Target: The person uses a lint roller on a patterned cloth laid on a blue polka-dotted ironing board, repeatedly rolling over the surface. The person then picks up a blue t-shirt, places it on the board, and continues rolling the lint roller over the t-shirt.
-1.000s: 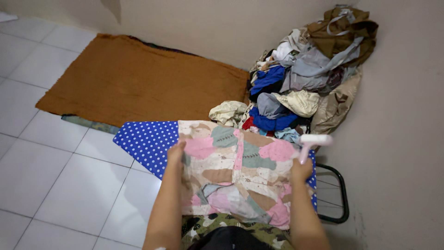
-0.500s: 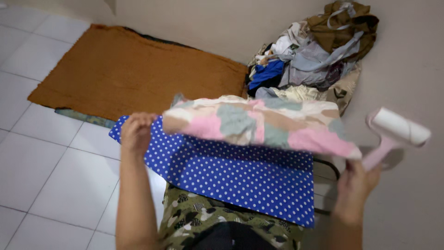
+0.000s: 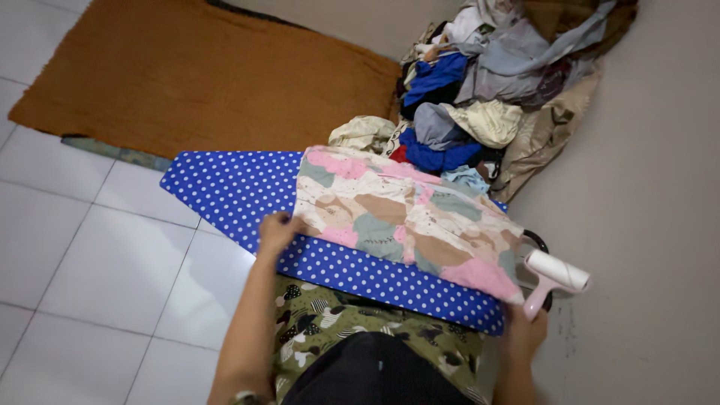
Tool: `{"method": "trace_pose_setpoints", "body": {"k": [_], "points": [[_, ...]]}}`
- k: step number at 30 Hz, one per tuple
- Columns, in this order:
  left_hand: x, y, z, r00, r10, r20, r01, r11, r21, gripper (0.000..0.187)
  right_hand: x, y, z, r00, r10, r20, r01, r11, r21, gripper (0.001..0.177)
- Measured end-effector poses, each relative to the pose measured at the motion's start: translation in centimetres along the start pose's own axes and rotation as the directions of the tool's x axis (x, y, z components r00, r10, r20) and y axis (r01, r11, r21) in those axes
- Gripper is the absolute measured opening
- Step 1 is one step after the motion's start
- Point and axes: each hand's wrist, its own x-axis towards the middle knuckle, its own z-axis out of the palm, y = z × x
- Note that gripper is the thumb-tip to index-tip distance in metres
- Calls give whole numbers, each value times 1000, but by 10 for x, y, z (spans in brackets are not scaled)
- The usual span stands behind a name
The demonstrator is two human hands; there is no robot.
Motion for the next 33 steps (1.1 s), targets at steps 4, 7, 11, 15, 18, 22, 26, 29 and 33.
{"method": "trace_pose_setpoints", "body": {"k": [4, 7, 11, 15, 18, 22, 26, 29, 33], "points": [[-1, 22, 26, 996, 59, 68, -65, 994, 87, 32, 8, -2, 4, 998, 7, -58, -7, 1000, -4, 30], [-5, 13, 4, 988, -85, 131, 108, 978, -178, 30, 8, 5, -16, 994, -92, -53, 84, 987, -139, 28], [-47, -27, -65, 966, -19, 257, 113, 928, -356, 28, 1, 27, -46, 998, -70, 3, 68, 961, -266, 30], [-98, -53, -116, 922, -168, 349, 202, 977, -63, 38, -14, 44, -62, 986, -140, 94, 168, 874, -457, 33], [-107, -53, -114, 993, 0, 117, -38, 944, 327, 63, -26, 36, -57, 930, -337, 150, 352, 688, -634, 29], [-90, -20, -61, 977, 214, -16, -198, 927, 318, 49, -30, -17, -16, 947, -279, 157, 320, 817, -480, 37], [-85, 66, 47, 843, 517, 148, -534, 838, 117, 37, -41, -82, 34, 814, -356, 458, 574, 610, -546, 52], [-118, 132, 115, 760, 466, 453, -587, 791, 170, 38, -65, -105, 55, 853, -154, 499, 495, 543, -679, 58], [-145, 152, 112, 652, 475, 590, -716, 643, 273, 127, -90, -103, 68, 794, -74, 603, 593, 315, -741, 53]]}}
